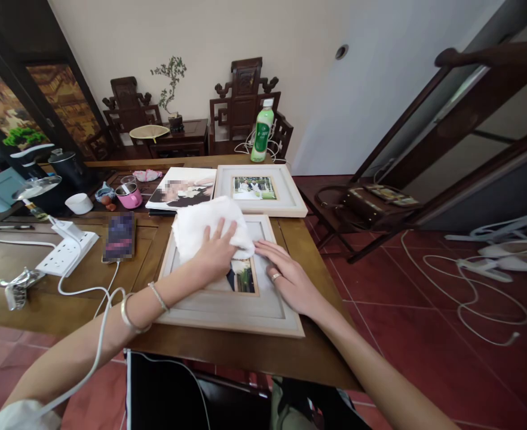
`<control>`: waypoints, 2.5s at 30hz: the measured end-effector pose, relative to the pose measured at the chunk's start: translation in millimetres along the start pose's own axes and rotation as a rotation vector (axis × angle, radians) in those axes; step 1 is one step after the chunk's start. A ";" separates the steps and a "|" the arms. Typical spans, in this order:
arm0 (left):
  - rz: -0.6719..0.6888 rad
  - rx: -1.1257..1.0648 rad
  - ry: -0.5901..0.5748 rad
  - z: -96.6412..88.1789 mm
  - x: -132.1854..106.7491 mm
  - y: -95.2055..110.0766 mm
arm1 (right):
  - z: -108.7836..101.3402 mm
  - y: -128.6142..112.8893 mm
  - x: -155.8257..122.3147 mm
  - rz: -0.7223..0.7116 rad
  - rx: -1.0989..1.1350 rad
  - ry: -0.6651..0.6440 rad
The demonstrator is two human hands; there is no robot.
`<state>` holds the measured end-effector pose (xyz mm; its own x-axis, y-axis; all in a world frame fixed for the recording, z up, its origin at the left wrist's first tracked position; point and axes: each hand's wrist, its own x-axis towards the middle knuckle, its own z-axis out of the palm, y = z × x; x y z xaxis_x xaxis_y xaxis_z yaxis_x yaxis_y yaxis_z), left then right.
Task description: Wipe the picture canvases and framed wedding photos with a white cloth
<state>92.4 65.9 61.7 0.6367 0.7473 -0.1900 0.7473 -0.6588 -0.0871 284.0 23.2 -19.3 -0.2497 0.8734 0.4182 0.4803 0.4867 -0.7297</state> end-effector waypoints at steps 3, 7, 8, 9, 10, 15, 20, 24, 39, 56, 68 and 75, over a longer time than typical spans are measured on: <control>0.042 -0.010 -0.021 -1.6 -21.5 17.8 | 0.1 0.0 -0.3 0.006 0.004 0.008; 0.129 -0.047 -0.202 -22.4 -65.6 41.7 | -0.2 -2.3 -0.1 0.019 0.017 0.010; 0.150 -0.060 -0.247 -29.2 -75.9 46.2 | -0.5 -3.3 0.0 0.025 0.020 0.009; 0.173 -0.077 -0.278 -35.5 -84.8 49.9 | -0.8 -4.2 0.1 0.031 0.022 0.007; 0.194 -0.097 -0.295 -40.6 -91.7 52.5 | -1.0 -5.0 0.2 0.036 0.023 0.003; 0.201 -0.136 -0.247 -35.8 -89.7 50.6 | -1.5 -6.2 0.3 0.050 0.019 0.000; 0.089 -0.071 -0.031 -6.1 -45.9 29.3 | -0.3 -8.5 1.1 0.094 0.022 0.025; 0.097 -0.019 0.046 1.1 -24.7 23.4 | -0.6 -14.9 1.6 0.179 0.032 0.067; 0.298 -0.087 -0.247 -43.5 -89.1 63.6 | -1.6 -18.0 7.4 0.079 -0.048 -0.023; 0.271 -0.130 0.207 -18.2 33.0 -2.6 | -0.5 -15.2 4.7 -0.011 -0.041 -0.057; -0.008 0.092 0.127 -8.9 -23.1 -59.7 | 2.2 -12.6 4.4 0.006 0.060 -0.014; -0.090 0.044 0.064 -4.9 -81.8 -70.4 | -0.8 -22.7 5.4 0.097 0.177 0.065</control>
<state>-11.3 51.6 88.2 0.5796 0.8065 -0.1172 0.7936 -0.5912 -0.1436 272.4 16.8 0.0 -0.1522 0.9159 0.3715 0.3432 0.4015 -0.8491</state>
